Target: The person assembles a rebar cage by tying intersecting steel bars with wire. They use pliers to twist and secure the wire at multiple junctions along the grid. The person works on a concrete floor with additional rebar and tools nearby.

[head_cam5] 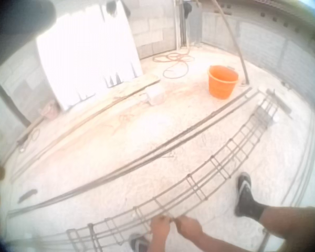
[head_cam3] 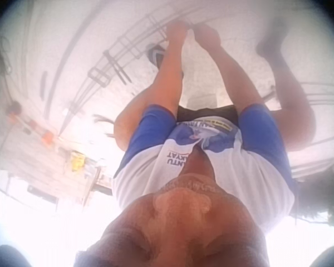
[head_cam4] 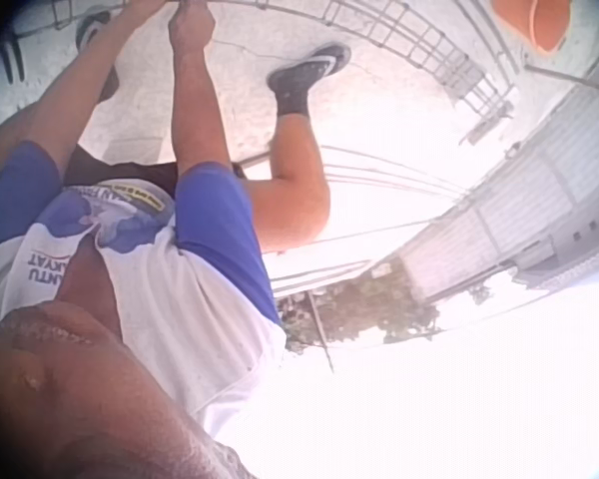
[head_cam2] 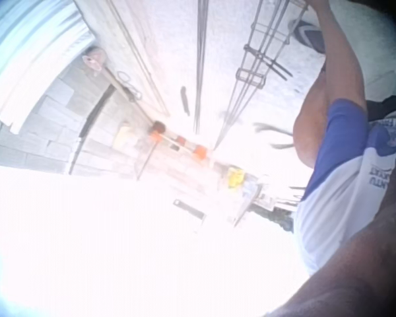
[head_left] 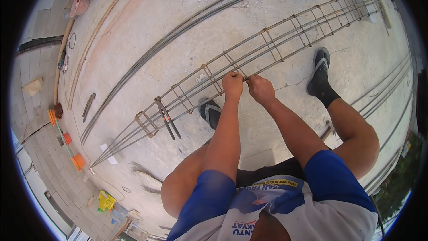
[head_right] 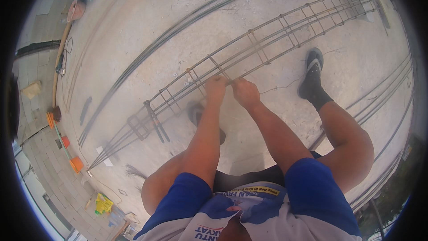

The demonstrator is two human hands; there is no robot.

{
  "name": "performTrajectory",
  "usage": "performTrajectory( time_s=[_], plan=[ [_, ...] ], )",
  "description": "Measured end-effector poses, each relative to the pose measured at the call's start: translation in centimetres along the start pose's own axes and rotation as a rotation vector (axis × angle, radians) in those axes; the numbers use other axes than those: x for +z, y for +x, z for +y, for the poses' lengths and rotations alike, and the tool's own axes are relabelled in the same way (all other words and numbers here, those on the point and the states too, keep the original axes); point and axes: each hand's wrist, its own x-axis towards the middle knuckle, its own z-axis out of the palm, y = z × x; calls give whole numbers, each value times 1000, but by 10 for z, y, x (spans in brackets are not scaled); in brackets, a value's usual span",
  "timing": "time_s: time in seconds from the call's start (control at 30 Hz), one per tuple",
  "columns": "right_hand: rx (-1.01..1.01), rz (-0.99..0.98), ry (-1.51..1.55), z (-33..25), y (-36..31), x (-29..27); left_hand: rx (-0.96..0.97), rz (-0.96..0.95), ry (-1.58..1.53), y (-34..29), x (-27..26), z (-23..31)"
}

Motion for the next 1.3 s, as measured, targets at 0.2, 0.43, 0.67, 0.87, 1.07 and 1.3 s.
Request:
performTrajectory(
  time_s=[0.2, 0.43, 0.67, 0.87, 1.07, 1.3],
  plan=[
    [47, 3, 4, 0, 0, 7, 5, -96, -111, -8, -11, 12],
    [109, 30, 91, -4, -5, 2, 32, -209, -103, -23, -21, 6],
    [310, -35, 178, -18, -10, -7, 41, -321, -45, -13, -23, 9],
    [419, 12, 361, -1, -6, 17, 148, -413, 283, 8, -7, 14],
    [473, -60, 366, -7, -4, 7, 106, -635, 216, 23, -14, 9],
    [419, 42, 319, -5, -7, 5, 92, -681, 85, 22, -20, 5]
  ],
)
